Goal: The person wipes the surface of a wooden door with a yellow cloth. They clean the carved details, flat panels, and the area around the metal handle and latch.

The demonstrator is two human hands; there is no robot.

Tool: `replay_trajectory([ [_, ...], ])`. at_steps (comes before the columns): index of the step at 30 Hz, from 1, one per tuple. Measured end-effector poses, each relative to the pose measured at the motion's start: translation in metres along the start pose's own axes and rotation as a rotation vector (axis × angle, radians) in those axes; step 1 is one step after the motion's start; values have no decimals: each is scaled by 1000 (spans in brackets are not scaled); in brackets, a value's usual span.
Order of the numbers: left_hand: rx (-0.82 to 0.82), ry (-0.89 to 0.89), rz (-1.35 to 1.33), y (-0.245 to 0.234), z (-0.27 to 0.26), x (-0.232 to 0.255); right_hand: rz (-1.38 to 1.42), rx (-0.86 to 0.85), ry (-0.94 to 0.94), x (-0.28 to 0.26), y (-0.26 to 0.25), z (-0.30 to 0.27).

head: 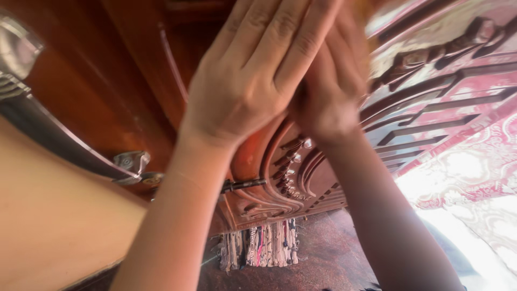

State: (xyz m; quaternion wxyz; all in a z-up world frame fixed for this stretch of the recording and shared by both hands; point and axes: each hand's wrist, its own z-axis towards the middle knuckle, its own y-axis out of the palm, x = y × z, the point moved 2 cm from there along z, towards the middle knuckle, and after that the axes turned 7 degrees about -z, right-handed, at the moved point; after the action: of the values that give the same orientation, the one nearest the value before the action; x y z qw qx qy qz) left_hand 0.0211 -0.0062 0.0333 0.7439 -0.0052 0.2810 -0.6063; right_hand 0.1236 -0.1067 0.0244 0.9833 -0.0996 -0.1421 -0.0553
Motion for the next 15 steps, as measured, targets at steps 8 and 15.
replay_trajectory([
  [8, -37, 101, 25, 7, -24, 1, 161, -328, -30, 15, 4, -35],
  [15, -173, 53, 18, 22, -96, 35, 321, -508, -70, 1, 7, -101],
])
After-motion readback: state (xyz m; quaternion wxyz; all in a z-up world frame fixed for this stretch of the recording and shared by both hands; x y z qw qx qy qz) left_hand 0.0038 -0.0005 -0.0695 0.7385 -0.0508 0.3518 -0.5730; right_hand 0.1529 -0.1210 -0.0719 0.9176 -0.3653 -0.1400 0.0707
